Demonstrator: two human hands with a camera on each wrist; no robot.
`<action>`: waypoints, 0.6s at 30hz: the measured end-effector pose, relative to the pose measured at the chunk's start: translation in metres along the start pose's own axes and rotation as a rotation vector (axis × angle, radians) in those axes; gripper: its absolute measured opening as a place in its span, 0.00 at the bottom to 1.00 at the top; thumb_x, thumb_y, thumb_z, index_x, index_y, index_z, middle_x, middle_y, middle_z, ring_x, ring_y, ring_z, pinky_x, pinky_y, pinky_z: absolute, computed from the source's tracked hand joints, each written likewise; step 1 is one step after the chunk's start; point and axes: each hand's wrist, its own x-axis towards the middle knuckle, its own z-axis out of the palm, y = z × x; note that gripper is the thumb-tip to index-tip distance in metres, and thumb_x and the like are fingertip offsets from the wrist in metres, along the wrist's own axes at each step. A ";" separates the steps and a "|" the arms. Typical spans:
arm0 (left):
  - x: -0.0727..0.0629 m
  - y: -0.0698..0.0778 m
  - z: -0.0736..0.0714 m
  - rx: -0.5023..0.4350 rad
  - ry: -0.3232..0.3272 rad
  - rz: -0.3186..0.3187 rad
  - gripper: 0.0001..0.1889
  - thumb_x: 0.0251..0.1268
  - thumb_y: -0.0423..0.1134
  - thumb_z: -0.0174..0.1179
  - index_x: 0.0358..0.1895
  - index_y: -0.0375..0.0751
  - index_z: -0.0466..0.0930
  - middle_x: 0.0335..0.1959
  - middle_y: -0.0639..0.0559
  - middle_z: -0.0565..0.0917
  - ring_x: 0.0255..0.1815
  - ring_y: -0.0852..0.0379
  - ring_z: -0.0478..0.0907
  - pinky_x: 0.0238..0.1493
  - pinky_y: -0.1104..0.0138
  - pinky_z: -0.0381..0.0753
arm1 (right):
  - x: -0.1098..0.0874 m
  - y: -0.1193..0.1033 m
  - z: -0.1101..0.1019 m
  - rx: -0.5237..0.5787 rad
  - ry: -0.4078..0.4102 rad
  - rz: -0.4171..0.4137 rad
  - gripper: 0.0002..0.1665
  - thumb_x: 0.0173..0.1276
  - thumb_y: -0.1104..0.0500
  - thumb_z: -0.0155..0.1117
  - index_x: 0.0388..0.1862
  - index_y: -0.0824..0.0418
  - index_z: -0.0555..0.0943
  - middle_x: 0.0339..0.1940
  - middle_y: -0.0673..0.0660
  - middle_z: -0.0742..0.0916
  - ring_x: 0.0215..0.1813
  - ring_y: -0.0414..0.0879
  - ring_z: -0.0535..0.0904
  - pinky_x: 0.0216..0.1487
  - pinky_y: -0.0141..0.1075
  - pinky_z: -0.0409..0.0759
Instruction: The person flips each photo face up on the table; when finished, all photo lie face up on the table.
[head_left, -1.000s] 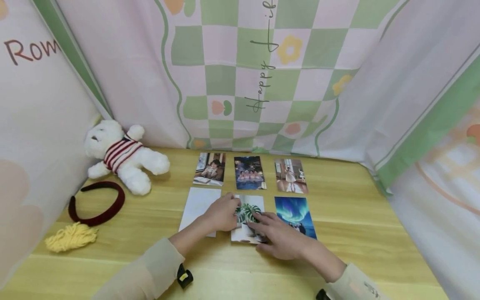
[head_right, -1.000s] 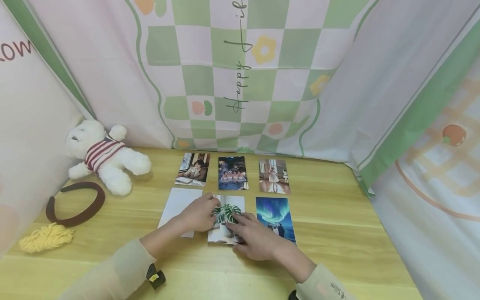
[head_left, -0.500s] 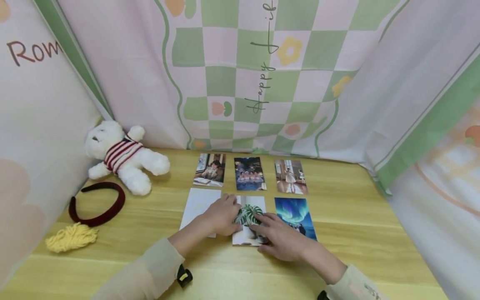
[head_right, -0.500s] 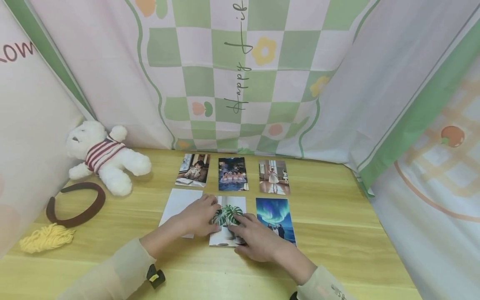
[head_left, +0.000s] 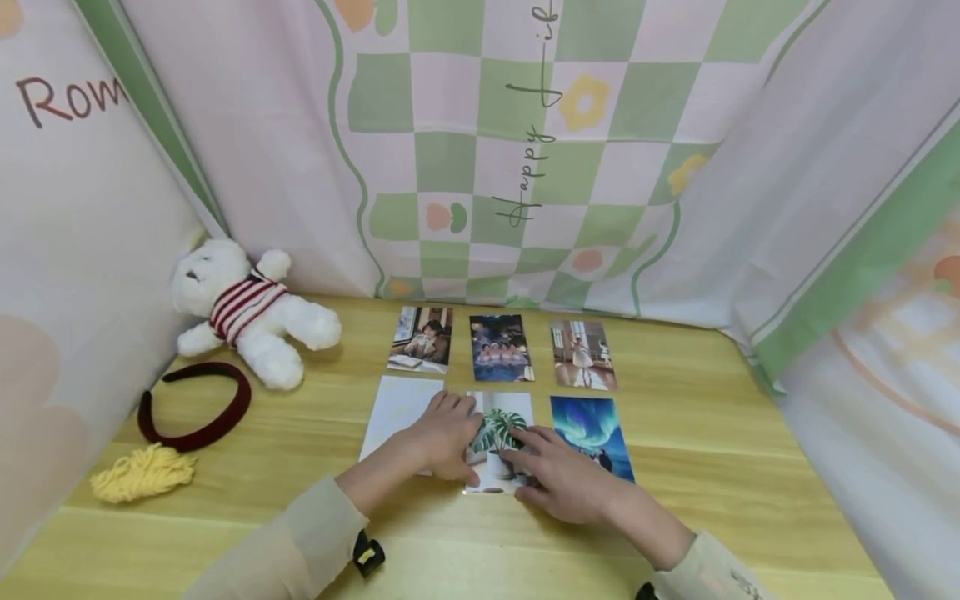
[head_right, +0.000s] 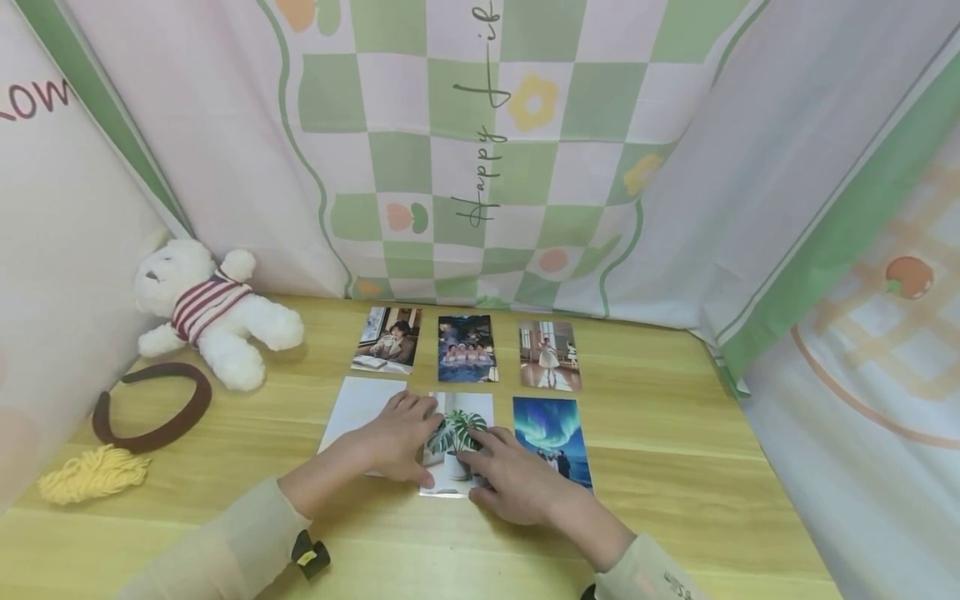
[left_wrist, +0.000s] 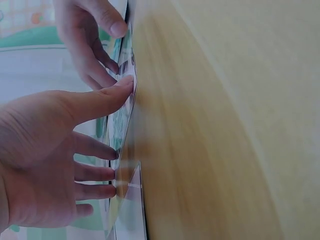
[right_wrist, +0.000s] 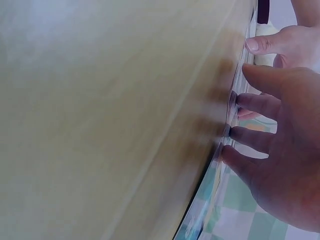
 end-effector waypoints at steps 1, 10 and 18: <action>0.000 0.000 0.000 0.001 -0.002 -0.001 0.51 0.58 0.68 0.70 0.78 0.41 0.66 0.81 0.41 0.64 0.82 0.40 0.61 0.88 0.45 0.53 | 0.001 0.000 0.000 0.001 0.004 -0.001 0.31 0.76 0.49 0.63 0.75 0.54 0.74 0.82 0.64 0.70 0.81 0.66 0.65 0.79 0.64 0.69; -0.005 -0.007 -0.002 -0.062 0.010 -0.017 0.50 0.64 0.67 0.66 0.82 0.42 0.59 0.84 0.41 0.60 0.85 0.40 0.57 0.88 0.42 0.49 | 0.015 -0.006 -0.009 0.028 0.077 0.015 0.26 0.79 0.51 0.60 0.71 0.59 0.78 0.78 0.66 0.75 0.78 0.65 0.70 0.79 0.64 0.69; -0.023 -0.034 -0.008 -0.143 0.078 -0.027 0.54 0.58 0.63 0.73 0.81 0.40 0.59 0.83 0.37 0.60 0.84 0.35 0.56 0.87 0.37 0.47 | 0.035 -0.019 -0.020 0.158 0.111 -0.039 0.31 0.80 0.55 0.59 0.77 0.61 0.70 0.81 0.68 0.70 0.80 0.66 0.67 0.77 0.65 0.71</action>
